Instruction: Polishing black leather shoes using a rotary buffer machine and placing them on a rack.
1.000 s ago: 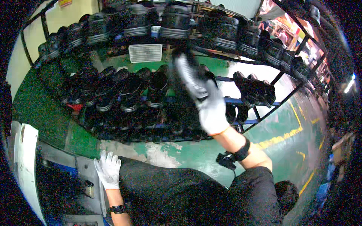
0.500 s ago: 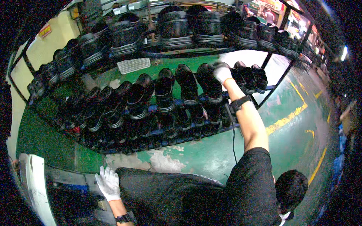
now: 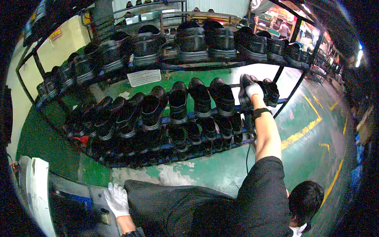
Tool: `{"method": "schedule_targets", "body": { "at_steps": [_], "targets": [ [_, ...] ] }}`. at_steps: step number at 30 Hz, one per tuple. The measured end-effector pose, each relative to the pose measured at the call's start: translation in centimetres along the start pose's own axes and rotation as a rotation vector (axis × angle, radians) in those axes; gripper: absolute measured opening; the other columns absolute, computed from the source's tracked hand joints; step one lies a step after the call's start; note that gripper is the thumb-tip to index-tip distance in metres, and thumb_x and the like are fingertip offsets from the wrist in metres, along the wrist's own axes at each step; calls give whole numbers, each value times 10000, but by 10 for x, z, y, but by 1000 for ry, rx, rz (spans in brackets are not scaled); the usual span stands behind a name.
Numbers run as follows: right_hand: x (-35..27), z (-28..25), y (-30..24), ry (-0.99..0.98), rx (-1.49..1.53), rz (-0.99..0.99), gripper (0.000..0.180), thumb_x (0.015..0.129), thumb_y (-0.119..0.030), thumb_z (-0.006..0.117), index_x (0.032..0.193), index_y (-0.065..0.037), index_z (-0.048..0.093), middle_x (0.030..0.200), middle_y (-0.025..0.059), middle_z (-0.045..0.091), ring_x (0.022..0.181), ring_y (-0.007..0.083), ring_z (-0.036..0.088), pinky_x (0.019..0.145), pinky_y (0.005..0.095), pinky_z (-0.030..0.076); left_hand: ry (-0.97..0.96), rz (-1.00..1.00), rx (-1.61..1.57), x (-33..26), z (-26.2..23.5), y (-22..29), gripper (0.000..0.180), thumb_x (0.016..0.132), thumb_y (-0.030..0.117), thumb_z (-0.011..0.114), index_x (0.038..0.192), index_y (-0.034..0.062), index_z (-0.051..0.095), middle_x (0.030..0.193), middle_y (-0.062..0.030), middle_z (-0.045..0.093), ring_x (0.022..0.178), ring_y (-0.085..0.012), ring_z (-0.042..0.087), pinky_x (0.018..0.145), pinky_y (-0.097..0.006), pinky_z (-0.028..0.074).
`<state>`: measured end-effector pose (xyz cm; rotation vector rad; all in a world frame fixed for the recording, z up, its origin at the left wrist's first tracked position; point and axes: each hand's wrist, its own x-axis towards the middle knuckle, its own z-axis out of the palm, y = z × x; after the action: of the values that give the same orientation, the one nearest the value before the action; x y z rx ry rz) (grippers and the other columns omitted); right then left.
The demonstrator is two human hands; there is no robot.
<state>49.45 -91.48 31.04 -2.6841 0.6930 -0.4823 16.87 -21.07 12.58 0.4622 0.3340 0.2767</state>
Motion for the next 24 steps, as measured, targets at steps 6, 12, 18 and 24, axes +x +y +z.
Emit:
{"method": "schedule_targets", "body": {
  "at_steps": [6, 12, 18, 24],
  "targets": [
    [-49, -20, -93, -238, 903, 28, 217, 919, -156, 459, 882, -62, 651, 804, 90, 662, 564, 212, 629, 508, 367, 527, 73, 93, 1, -9, -25, 38, 418, 968, 441, 488, 1268, 156, 548, 1075, -55, 631, 878, -201, 612, 792, -380, 530],
    [-164, -83, -174, -242, 570, -523, 235, 877, -133, 553, 1014, 4, 685, 1014, 165, 689, 941, 256, 642, 858, 361, 476, 10, 39, -59, -3, -24, 18, 420, 972, 421, 493, 1279, 139, 538, 1063, -64, 642, 860, -194, 632, 770, -365, 551],
    [-350, -50, -303, -229, 328, -1528, 150, 748, -180, 610, 768, -50, 538, 759, 126, 506, 728, 327, 565, 618, 411, 477, -67, 47, -48, -11, -32, 45, 510, 973, 469, 459, 1363, 141, 472, 1212, -103, 573, 1034, -244, 582, 883, -434, 511],
    [-515, 29, -364, -997, 392, -1721, 268, 860, -197, 615, 1059, -20, 587, 781, 184, 574, 654, 340, 605, 553, 399, 489, -87, 270, -271, -13, 16, 55, 652, 955, 588, 357, 1390, 107, 429, 1328, -127, 527, 1153, -322, 539, 977, -461, 465]
  ]
}}
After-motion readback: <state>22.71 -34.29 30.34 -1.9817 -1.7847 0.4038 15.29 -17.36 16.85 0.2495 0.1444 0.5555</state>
